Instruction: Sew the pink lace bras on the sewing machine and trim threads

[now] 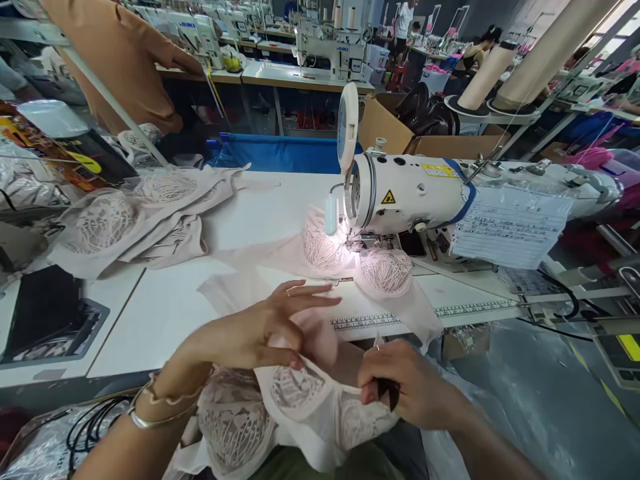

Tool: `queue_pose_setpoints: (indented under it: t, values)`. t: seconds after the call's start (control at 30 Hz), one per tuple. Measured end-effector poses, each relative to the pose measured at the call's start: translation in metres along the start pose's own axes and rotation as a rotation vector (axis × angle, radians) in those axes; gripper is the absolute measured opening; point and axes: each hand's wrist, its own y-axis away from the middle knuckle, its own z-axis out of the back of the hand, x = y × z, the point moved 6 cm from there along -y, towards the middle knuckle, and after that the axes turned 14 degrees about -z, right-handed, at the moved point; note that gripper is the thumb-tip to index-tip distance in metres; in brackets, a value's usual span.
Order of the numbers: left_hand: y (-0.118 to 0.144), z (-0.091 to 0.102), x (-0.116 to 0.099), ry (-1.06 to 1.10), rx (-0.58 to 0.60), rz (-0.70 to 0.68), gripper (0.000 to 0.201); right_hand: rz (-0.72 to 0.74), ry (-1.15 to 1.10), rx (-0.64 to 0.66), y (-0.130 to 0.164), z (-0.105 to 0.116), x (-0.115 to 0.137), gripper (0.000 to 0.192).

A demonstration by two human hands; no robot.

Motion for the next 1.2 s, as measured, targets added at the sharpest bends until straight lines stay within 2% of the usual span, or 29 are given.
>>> queue_pose_setpoints:
  t: [0.07, 0.13, 0.2, 0.3, 0.43, 0.53, 0.67, 0.83, 1.07, 1.2]
  values:
    - [0.01, 0.002, -0.004, 0.243, -0.008, -0.012, 0.023, -0.001, -0.124, 0.072, 0.002, 0.003, -0.003, 0.023]
    - [0.017, -0.005, -0.004, 0.503, -0.113, 0.027, 0.03, -0.02, -0.247, 0.135, -0.001, 0.006, -0.009, 0.024]
    - [0.023, -0.018, 0.004, 0.757, -0.337, 0.118, 0.042, -0.046, -0.373, 0.164, -0.007, 0.007, -0.019, 0.034]
    - [0.031, -0.05, 0.019, 1.134, -0.684, 0.273, 0.052, -0.094, -0.608, 0.173, -0.018, 0.006, -0.037, 0.048]
    - [0.037, -0.09, 0.032, 1.496, -1.021, 0.448, 0.043, -0.18, -0.942, 0.144, -0.027, -0.005, -0.057, 0.054]
    - [0.039, -0.105, 0.035, 1.633, -1.196, 0.513, 0.039, -0.19, -1.155, 0.215, -0.032, -0.018, -0.061, 0.061]
    - [0.035, -0.111, 0.032, 1.71, -1.241, 0.421, 0.042, -0.161, -1.28, 0.312, -0.036, -0.026, -0.061, 0.064]
    - [0.034, -0.111, 0.033, 1.667, -1.194, 0.335, 0.049, -0.16, -1.25, 0.306, -0.036, -0.027, -0.065, 0.063]
    - [0.032, -0.104, 0.031, 1.63, -1.159, 0.358, 0.053, -0.15, -1.202, 0.236, -0.033, -0.021, -0.064, 0.061]
    - [0.033, -0.103, 0.032, 1.616, -1.179, 0.387, 0.049, -0.131, -1.166, 0.258, -0.034, -0.02, -0.064, 0.06]
